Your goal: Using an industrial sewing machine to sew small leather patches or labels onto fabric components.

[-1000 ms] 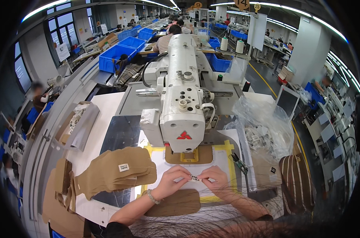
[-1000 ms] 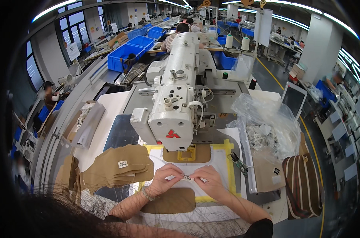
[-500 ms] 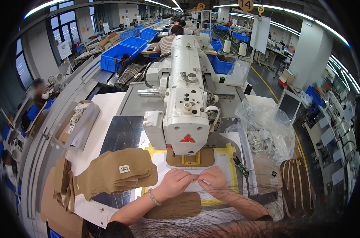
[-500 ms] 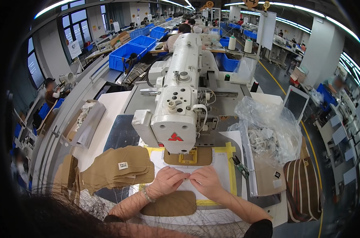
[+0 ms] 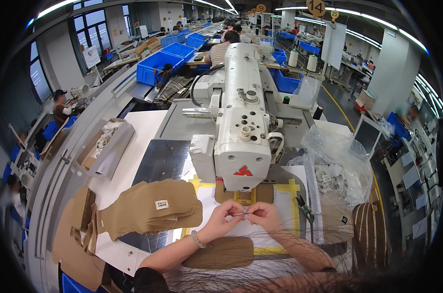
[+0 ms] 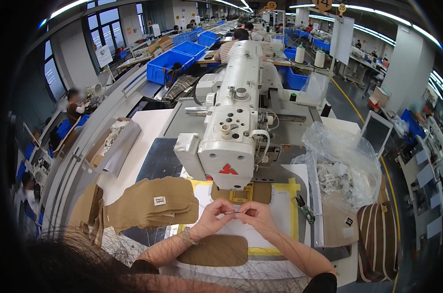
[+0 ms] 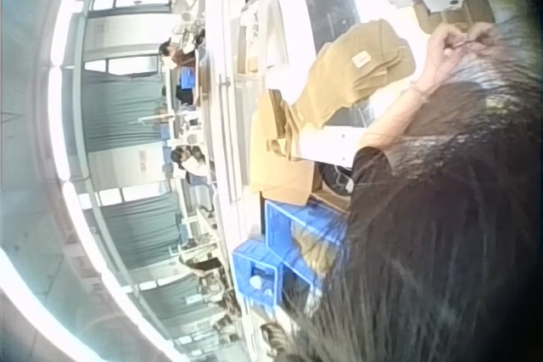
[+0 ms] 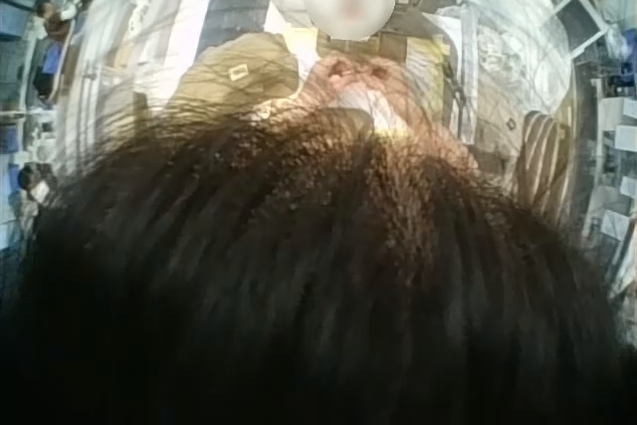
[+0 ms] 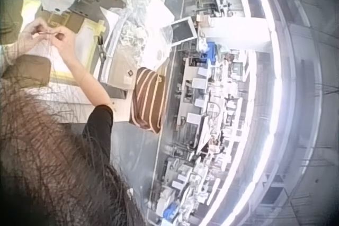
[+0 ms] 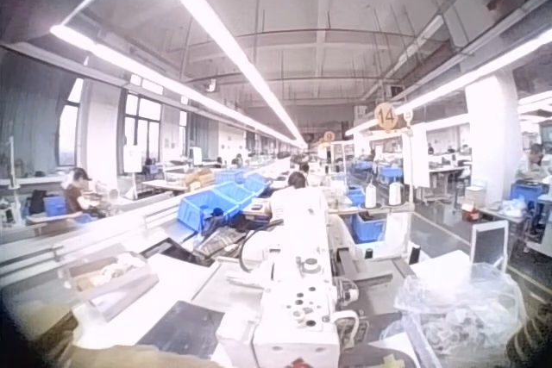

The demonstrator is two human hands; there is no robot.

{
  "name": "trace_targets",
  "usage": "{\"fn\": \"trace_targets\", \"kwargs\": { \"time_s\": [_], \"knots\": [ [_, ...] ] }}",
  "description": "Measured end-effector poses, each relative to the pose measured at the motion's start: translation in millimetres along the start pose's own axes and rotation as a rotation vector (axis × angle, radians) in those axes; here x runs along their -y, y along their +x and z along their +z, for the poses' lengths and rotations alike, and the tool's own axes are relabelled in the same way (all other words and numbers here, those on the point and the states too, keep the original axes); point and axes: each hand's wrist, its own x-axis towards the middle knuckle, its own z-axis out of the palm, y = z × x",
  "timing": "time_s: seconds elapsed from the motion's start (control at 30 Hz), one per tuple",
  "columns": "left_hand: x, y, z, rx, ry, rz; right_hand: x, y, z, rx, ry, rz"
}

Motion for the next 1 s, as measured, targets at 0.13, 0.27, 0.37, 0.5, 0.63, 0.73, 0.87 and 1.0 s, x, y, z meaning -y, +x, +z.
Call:
{"fn": "trace_targets", "kwargs": {
  "time_s": [0.13, 0.27, 0.37, 0.5, 0.63, 0.73, 0.87, 1.0],
  "knots": [
    [-34.1, 13.1, -3.1, 0.007, 0.742, 0.345, 14.7, 1.6, 3.5, -0.083, -0.642, -0.045],
    [-19.7, 15.0, -9.2, -0.022, 0.772, 0.405, 21.8, 8.4, 6.7, -0.118, -0.875, -0.137],
    [-7.5, 24.7, -15.4, 0.007, 0.788, 0.430, 3.8, 20.7, -10.0, -0.083, -0.771, -0.334],
    [16.4, 28.8, -29.1, 0.134, 0.985, 0.508, -4.0, 36.3, -24.0, 0.006, -0.987, -0.514],
    [24.2, 35.3, -28.9, 0.190, 1.115, 0.537, -6.7, 44.8, -35.2, 0.078, -1.260, -0.677],
    [37.4, 38.3, -31.2, 0.191, 1.161, 0.616, -5.1, 47.2, -37.1, 0.110, -1.365, -0.699],
    [34.4, 31.3, -30.6, 0.229, 1.214, 0.508, -3.1, 45.5, -36.2, 0.118, -1.479, -0.703],
    [29.3, 31.9, -32.3, 0.242, 1.249, 0.529, -2.0, 48.7, -35.2, 0.128, -1.501, -0.683]
  ]
}}
